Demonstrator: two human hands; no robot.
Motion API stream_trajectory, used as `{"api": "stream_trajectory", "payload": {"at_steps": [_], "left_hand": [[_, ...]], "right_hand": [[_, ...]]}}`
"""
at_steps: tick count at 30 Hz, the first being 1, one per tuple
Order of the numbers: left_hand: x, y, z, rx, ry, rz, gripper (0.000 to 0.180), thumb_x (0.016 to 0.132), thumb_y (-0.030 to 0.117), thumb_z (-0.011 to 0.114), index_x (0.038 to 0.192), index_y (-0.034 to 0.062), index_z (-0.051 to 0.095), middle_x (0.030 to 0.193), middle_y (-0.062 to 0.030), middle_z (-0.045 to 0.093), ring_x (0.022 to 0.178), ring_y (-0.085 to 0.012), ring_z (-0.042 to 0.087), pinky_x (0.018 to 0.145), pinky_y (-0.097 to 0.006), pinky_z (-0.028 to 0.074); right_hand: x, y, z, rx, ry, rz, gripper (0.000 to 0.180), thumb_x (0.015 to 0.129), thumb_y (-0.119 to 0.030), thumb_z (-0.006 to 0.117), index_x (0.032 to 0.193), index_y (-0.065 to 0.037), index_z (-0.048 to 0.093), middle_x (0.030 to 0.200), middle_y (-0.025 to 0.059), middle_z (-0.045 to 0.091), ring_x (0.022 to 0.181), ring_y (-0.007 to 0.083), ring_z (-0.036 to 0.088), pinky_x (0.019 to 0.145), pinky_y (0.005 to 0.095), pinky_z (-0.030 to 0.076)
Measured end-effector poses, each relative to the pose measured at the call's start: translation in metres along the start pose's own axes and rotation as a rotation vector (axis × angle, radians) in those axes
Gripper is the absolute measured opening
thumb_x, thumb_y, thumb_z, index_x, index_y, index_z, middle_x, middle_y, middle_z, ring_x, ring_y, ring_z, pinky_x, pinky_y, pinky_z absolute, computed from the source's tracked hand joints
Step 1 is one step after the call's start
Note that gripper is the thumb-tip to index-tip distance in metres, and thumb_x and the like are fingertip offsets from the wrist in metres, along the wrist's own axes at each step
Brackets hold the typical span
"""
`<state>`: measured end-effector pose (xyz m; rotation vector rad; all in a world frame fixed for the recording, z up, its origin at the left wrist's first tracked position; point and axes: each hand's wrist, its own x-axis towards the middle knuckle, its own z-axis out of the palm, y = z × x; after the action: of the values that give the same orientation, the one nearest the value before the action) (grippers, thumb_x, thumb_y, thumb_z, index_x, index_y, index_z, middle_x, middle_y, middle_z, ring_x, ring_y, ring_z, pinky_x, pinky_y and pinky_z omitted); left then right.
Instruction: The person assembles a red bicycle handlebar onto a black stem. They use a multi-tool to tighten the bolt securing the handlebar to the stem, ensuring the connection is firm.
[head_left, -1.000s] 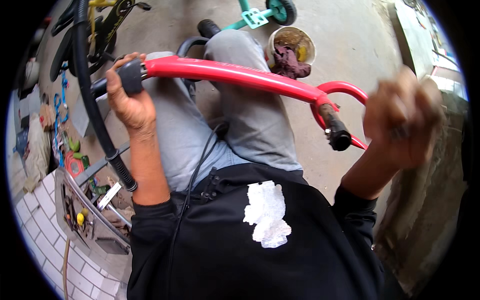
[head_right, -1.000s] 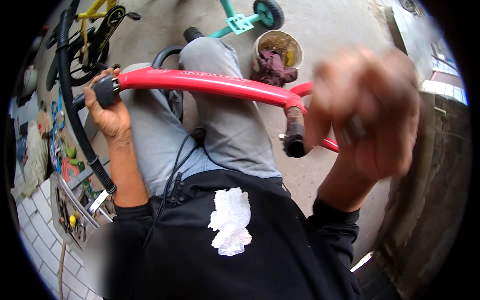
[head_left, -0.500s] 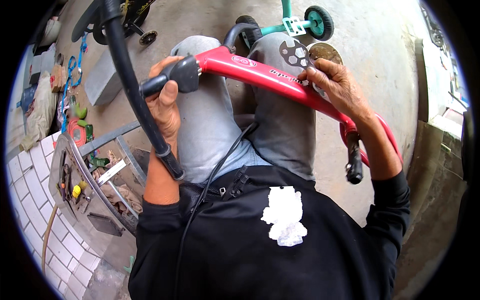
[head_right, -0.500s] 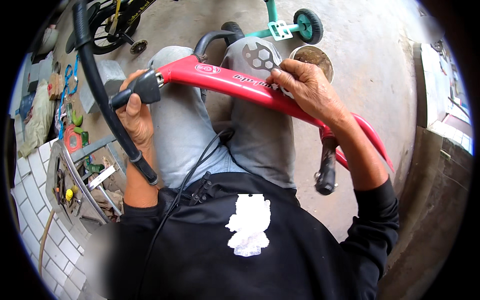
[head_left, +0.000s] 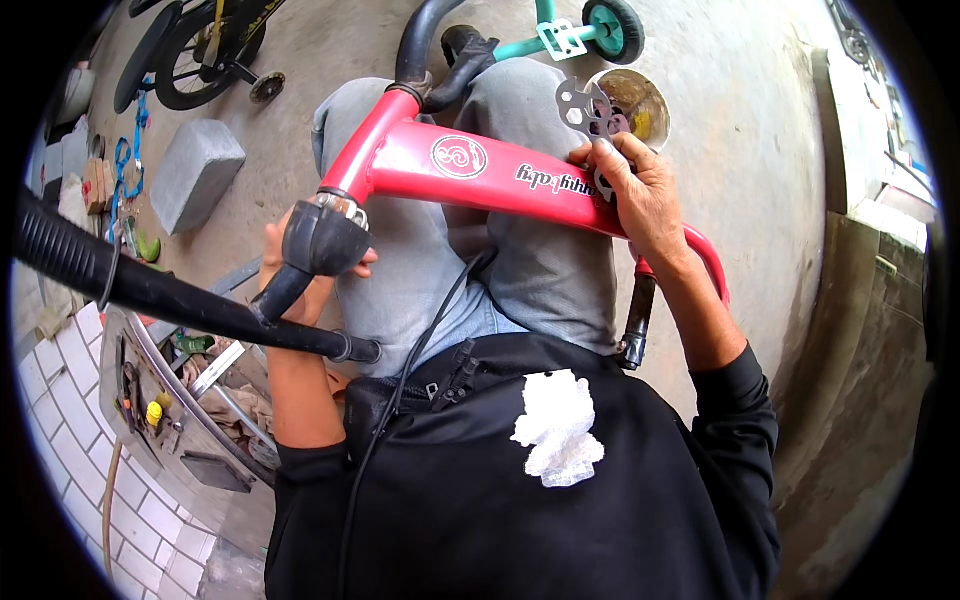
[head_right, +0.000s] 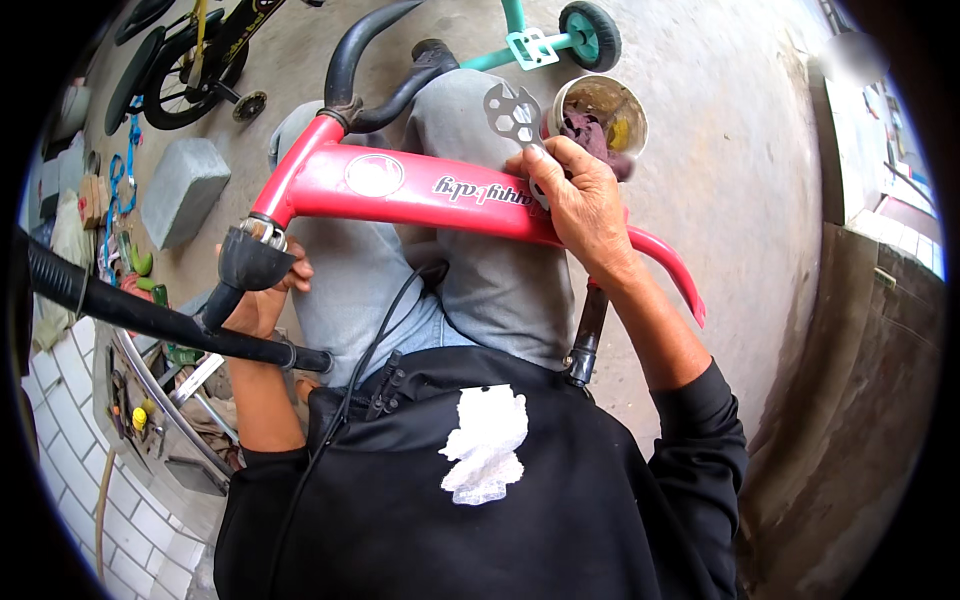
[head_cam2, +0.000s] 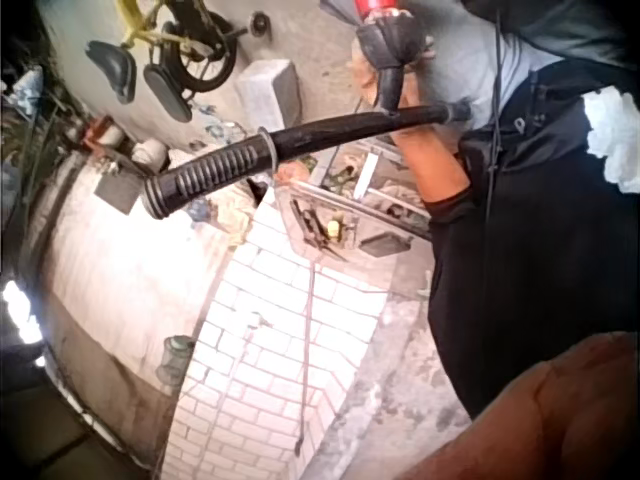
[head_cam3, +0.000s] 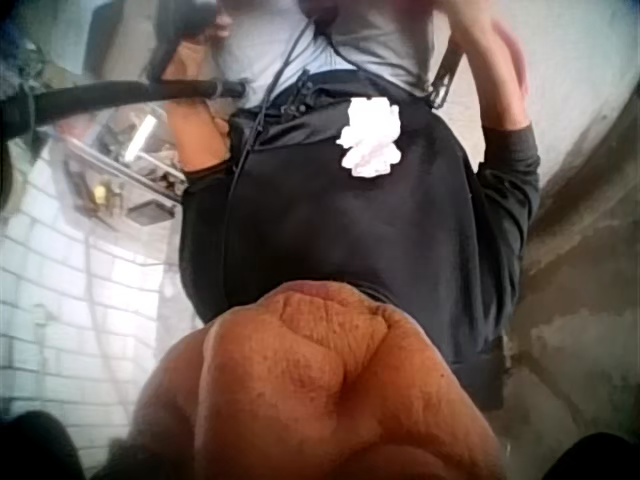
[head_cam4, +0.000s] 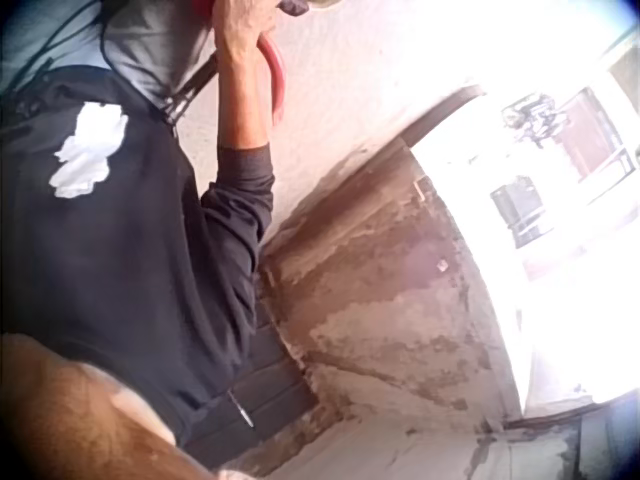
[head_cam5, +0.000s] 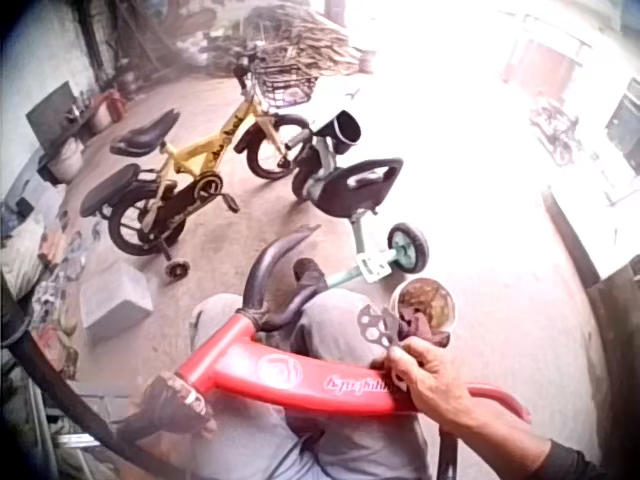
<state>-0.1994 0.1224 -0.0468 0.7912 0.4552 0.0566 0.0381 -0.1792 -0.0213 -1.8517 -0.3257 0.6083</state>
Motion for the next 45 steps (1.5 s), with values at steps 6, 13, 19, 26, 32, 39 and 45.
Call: {"api": "stream_trajectory", "payload": {"at_steps": [6, 13, 19, 26, 32, 39, 45], "left_hand": [[0.016, 0.025, 0.027, -0.045, -0.359, -0.137, 0.103, 0.087, 0.077, 0.041, 0.135, -0.0133, 0.034, 0.113, -0.0376, 0.057, 0.096, -0.0476, 0.066, 0.069, -0.045, 0.062], [0.060, 0.059, 0.072, 0.296, -0.115, -0.167, 0.083, 0.098, 0.061, 0.036, 0.141, -0.0096, 0.034, 0.123, -0.0259, 0.060, 0.103, -0.0269, 0.068, 0.074, -0.037, 0.063], [0.091, 0.063, 0.095, 0.458, -0.152, -0.160, 0.055, 0.098, 0.036, 0.057, 0.132, -0.0072, 0.050, 0.116, -0.0158, 0.066, 0.100, -0.0148, 0.066, 0.090, -0.026, 0.053], [0.081, 0.071, 0.115, 0.608, -0.090, -0.137, 0.052, 0.092, 0.023, 0.065, 0.131, -0.0091, 0.050, 0.113, -0.0227, 0.066, 0.099, -0.0222, 0.069, 0.088, -0.030, 0.056], [0.068, 0.061, 0.114, 0.508, 0.101, -0.038, 0.040, 0.095, 0.020, 0.065, 0.122, -0.0068, 0.054, 0.106, -0.0237, 0.067, 0.092, -0.0240, 0.071, 0.079, -0.031, 0.061], [0.059, 0.052, 0.118, 0.418, 0.133, 0.022, 0.031, 0.092, 0.014, 0.067, 0.114, -0.0049, 0.057, 0.100, -0.0146, 0.068, 0.084, -0.0147, 0.068, 0.074, -0.026, 0.058], [0.060, 0.047, 0.113, 0.353, 0.137, 0.069, 0.033, 0.091, 0.018, 0.069, 0.118, -0.0001, 0.059, 0.099, -0.0109, 0.068, 0.078, -0.0100, 0.068, 0.068, -0.022, 0.057]], "right_hand": [[-0.009, -0.005, 0.006, -0.076, 0.102, -0.085, 0.021, 0.098, -0.019, 0.059, 0.092, 0.000, 0.068, 0.077, 0.0007, 0.065, 0.068, 0.0069, 0.052, 0.062, 0.0235, 0.045], [-0.013, -0.006, 0.011, -0.128, 0.142, -0.192, 0.018, 0.096, -0.015, 0.063, 0.087, 0.001, 0.063, 0.075, 0.0077, 0.065, 0.065, 0.0110, 0.057, 0.062, 0.0282, 0.047], [-0.012, 0.008, 0.012, -0.201, 0.218, -0.364, 0.012, 0.091, -0.010, 0.067, 0.086, 0.000, 0.062, 0.071, 0.0115, 0.056, 0.065, 0.0220, 0.057, 0.059, 0.0328, 0.044], [-0.018, 0.010, 0.014, -0.251, 0.274, -0.480, 0.007, 0.088, -0.006, 0.067, 0.086, -0.001, 0.063, 0.071, 0.0110, 0.057, 0.067, 0.0261, 0.055, 0.061, 0.0358, 0.044], [-0.020, 0.012, 0.014, -0.185, 0.290, -0.444, 0.008, 0.089, -0.007, 0.067, 0.086, -0.001, 0.064, 0.072, 0.0109, 0.058, 0.067, 0.0258, 0.056, 0.062, 0.0352, 0.044], [-0.023, 0.013, 0.017, -0.172, 0.327, -0.409, 0.009, 0.091, -0.010, 0.067, 0.089, -0.001, 0.066, 0.075, 0.0107, 0.060, 0.067, 0.0229, 0.058, 0.062, 0.0330, 0.046], [-0.026, 0.010, 0.021, -0.143, 0.320, -0.367, 0.012, 0.095, -0.011, 0.063, 0.092, 0.000, 0.067, 0.077, 0.0077, 0.061, 0.068, 0.0151, 0.058, 0.062, 0.0288, 0.046]]}}
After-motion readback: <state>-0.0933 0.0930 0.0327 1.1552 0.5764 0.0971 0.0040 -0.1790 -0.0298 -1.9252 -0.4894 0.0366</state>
